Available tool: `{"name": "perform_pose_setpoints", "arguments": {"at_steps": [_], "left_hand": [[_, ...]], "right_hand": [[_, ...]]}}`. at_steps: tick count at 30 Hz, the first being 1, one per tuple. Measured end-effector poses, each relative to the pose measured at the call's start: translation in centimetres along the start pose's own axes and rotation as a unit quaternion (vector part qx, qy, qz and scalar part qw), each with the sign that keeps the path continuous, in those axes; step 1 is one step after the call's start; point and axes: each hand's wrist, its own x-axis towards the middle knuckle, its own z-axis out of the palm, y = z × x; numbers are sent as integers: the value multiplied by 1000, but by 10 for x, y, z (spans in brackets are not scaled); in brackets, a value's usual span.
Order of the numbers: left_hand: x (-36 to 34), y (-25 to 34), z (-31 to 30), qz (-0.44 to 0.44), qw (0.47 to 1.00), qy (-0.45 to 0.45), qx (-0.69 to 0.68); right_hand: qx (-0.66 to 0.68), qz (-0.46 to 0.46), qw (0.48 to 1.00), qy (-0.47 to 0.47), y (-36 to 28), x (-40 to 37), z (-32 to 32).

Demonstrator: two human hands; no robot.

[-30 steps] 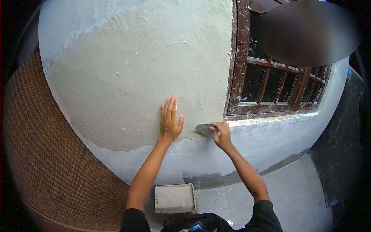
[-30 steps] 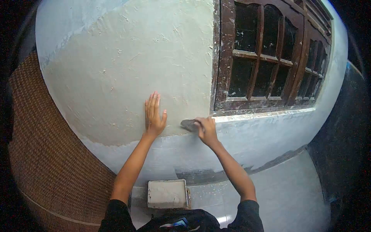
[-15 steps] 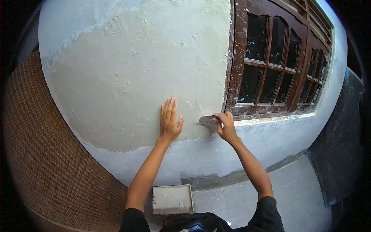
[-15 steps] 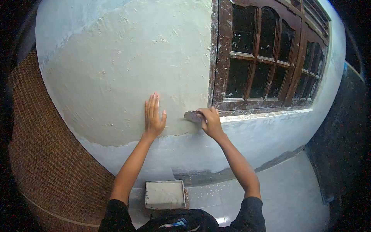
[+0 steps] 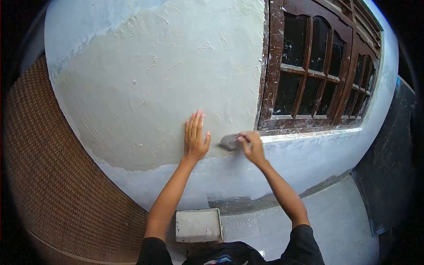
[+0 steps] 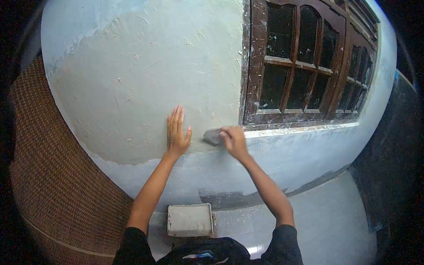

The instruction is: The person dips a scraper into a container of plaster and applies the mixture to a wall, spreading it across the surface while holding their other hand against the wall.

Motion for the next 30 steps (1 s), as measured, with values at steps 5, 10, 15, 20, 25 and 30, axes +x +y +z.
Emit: {"name": "perform_pose_setpoints", "arguments": {"at_steps": [5,10,15,20,25,30], "left_hand": [[-6,-3,-10,6,1000,-7,8],[-11,-11,-17,-4,1000,-7,21],[-2,1,-8,0,1000,-6,11],[-9,-5,-10,-12,1000,-12,20],[-8,2,-4,-15,1000,-17,18],[-2,24,15,-5,1000,-21,-4]], "right_hand": [[-69,39,989,126,14,-5,-4],[33,227,931,283,32,-11,-34],[2,64,994,90,6,-50,20],[-23,269,908,320,40,-49,-7],[171,315,896,262,29,-67,-2],[-9,138,984,115,13,-71,39]]}}
